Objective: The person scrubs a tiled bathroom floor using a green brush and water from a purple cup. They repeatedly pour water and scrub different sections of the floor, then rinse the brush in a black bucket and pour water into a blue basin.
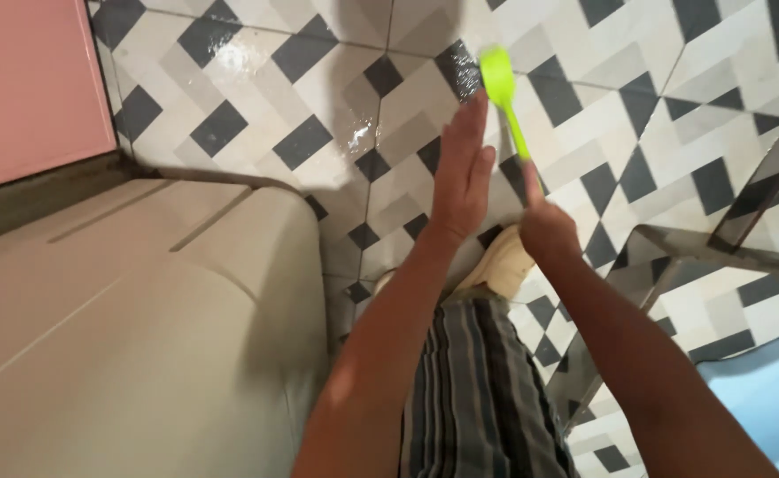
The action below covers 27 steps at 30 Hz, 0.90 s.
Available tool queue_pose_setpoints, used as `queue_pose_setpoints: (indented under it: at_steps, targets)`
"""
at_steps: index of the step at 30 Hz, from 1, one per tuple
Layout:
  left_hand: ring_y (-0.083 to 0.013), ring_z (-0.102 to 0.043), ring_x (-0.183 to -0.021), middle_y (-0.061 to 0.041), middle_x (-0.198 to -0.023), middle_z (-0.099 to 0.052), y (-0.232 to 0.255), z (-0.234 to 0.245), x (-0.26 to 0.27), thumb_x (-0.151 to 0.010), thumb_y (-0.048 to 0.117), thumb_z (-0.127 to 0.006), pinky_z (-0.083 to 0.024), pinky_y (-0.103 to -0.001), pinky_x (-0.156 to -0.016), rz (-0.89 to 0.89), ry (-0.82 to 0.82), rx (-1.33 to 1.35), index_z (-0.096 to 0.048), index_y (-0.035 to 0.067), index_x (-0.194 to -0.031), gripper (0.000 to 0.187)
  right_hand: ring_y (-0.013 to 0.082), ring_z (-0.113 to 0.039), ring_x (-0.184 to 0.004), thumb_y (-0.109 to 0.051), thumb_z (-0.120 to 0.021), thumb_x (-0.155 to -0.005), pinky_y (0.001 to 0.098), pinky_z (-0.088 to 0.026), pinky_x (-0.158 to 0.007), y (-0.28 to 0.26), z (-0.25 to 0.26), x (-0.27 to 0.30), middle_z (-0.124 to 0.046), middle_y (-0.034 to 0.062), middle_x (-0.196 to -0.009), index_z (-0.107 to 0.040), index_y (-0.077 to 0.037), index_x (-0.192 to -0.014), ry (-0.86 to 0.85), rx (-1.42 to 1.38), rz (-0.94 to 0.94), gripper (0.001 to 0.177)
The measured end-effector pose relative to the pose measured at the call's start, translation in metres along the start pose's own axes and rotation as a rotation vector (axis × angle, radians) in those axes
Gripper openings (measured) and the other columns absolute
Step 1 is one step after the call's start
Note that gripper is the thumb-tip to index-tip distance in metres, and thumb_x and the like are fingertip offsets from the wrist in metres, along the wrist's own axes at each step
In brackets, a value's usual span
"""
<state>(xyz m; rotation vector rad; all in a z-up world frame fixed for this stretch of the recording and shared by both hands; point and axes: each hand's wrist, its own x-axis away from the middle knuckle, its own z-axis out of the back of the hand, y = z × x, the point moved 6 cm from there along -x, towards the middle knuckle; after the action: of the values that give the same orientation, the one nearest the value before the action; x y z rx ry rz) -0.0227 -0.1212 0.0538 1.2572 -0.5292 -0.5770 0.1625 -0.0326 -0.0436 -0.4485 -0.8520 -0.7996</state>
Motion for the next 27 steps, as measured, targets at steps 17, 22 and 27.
queue_pose_setpoints:
  at_steps: [17,22,27]
  targets:
    - [-0.0237,-0.03,-0.159,0.001,-0.17,-0.032,0.026,-0.114,-0.039,-0.121,0.033,-0.035,-0.015,-0.042,-0.133,-0.11,-0.17,0.074,-0.025,0.019,-0.166,0.048,0.0433,-0.068,-0.109,-0.001,-0.057,-0.096,0.0508,-0.054,-0.091,0.141,0.067,-0.107,-0.066,0.0326,-0.126,0.007,-0.014,-0.169,0.263,-0.137,-0.04,0.098]
    - [-0.0307,-0.027,-0.161,-0.004,-0.17,-0.031,0.031,-0.116,-0.045,-0.118,0.032,-0.033,-0.012,-0.048,-0.136,-0.069,-0.198,0.027,-0.025,0.018,-0.169,0.054,0.0369,-0.078,-0.088,-0.011,-0.049,-0.102,0.0477,-0.063,-0.079,0.148,0.026,-0.019,-0.074,0.0331,-0.103,0.014,-0.002,-0.171,-0.137,0.157,-0.148,0.093]
    - [-0.0331,-0.03,-0.16,-0.005,-0.169,-0.034,0.017,-0.124,-0.044,-0.117,0.033,-0.036,-0.013,-0.049,-0.135,-0.014,-0.211,0.005,-0.025,0.018,-0.17,0.056,0.0439,-0.072,-0.098,-0.006,-0.059,-0.096,0.0503,-0.058,-0.087,0.152,0.086,-0.104,-0.068,0.0354,-0.113,0.023,-0.013,-0.166,0.01,-0.013,-0.196,0.108]
